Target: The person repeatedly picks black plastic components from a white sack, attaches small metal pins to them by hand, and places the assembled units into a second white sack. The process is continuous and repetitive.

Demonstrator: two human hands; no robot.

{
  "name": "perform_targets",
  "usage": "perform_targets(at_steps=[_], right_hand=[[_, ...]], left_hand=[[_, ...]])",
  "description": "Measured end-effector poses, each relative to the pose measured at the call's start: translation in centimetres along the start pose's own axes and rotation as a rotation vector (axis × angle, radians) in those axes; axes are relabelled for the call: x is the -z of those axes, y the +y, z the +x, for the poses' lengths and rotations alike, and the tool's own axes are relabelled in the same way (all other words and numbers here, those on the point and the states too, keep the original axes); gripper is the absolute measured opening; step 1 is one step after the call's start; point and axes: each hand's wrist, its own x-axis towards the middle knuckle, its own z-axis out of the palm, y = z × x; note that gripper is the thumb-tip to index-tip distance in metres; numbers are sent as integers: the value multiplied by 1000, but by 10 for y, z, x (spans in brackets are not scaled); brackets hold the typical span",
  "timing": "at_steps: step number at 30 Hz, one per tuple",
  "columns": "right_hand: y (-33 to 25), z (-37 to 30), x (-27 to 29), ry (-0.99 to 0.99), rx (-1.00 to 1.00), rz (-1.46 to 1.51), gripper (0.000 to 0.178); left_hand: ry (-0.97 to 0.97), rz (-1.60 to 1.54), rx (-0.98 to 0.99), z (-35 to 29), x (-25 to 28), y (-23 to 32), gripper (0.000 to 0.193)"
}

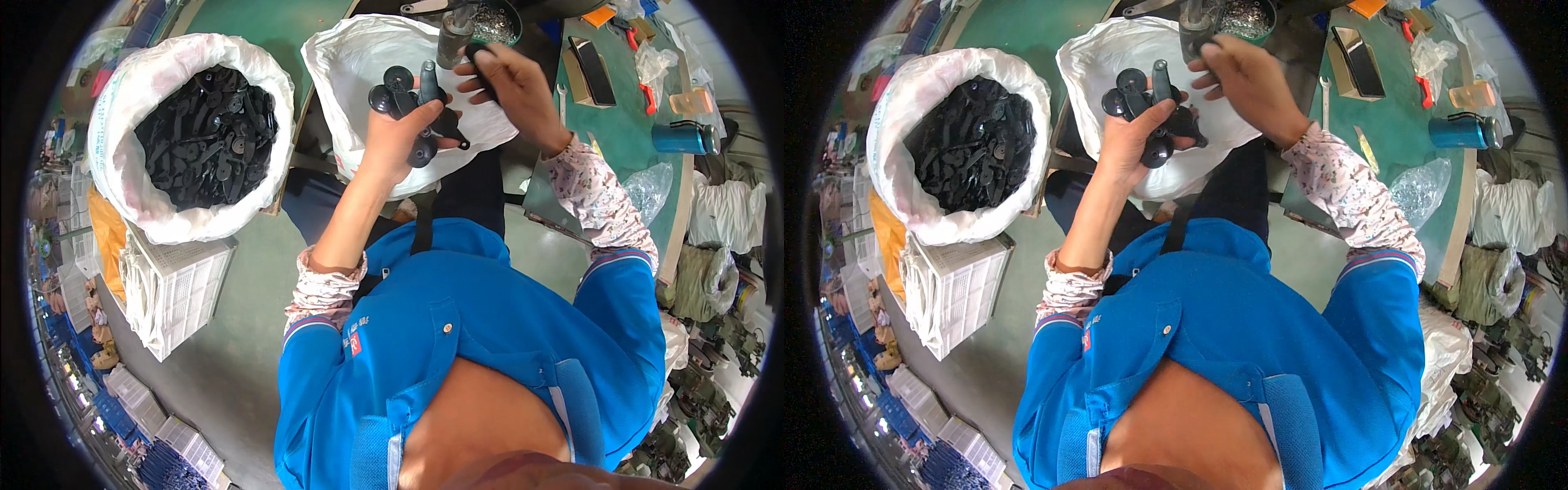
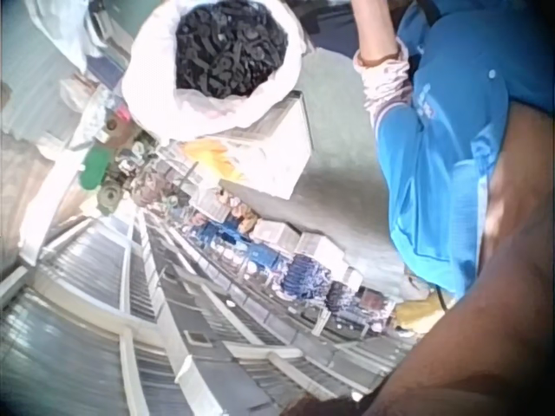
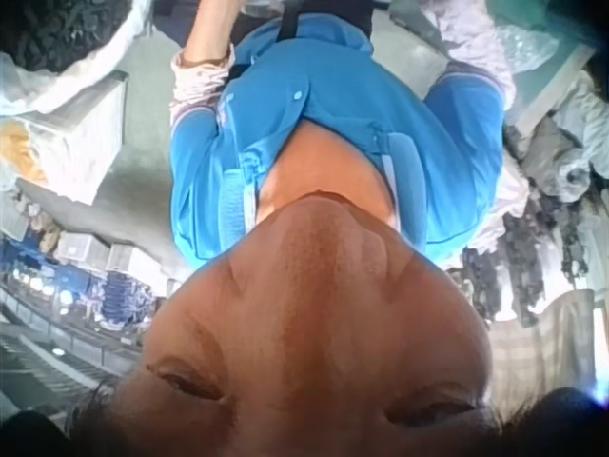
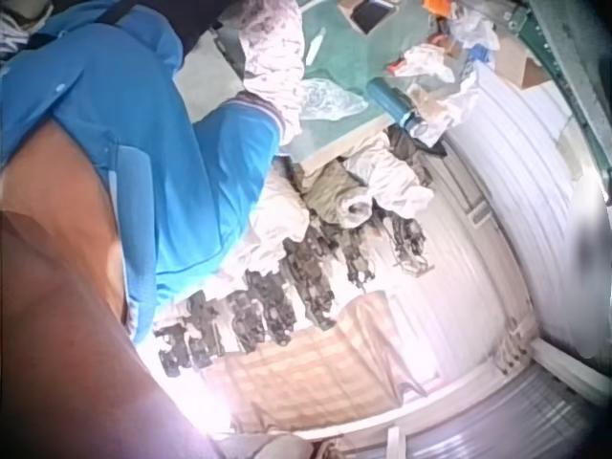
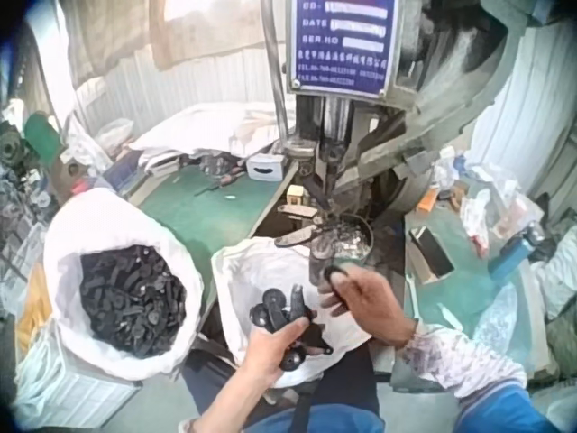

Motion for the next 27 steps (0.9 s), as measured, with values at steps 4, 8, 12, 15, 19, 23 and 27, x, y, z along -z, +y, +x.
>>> perform_targets(at_steps=[4,8,12,15,19,23,27], right_hand=[[-26,0,6,1,367,-255,30],[-11,4,6,-135,422,-459,28],[-15,1,6,-169,250,-290,21],[-22,-1,11,-115,322,-253,19],[-23,4,21,-50,514,-387,19],[-40,13,37,-22,54,53,18],[-72,42,47,220,94,198,22]], left_hand=[[-44,201,60,0,-4,2,29],[-114,385,97,2,-11,-2,33],[-164,430,64,4,-10,-6,32],[-175,380,78,1,-10,-1,33],[-209,310,108,-4,-14,5,39],[-234,170,137,-9,-5,3,44],[-143,56,69,-10,-1,7,44]])
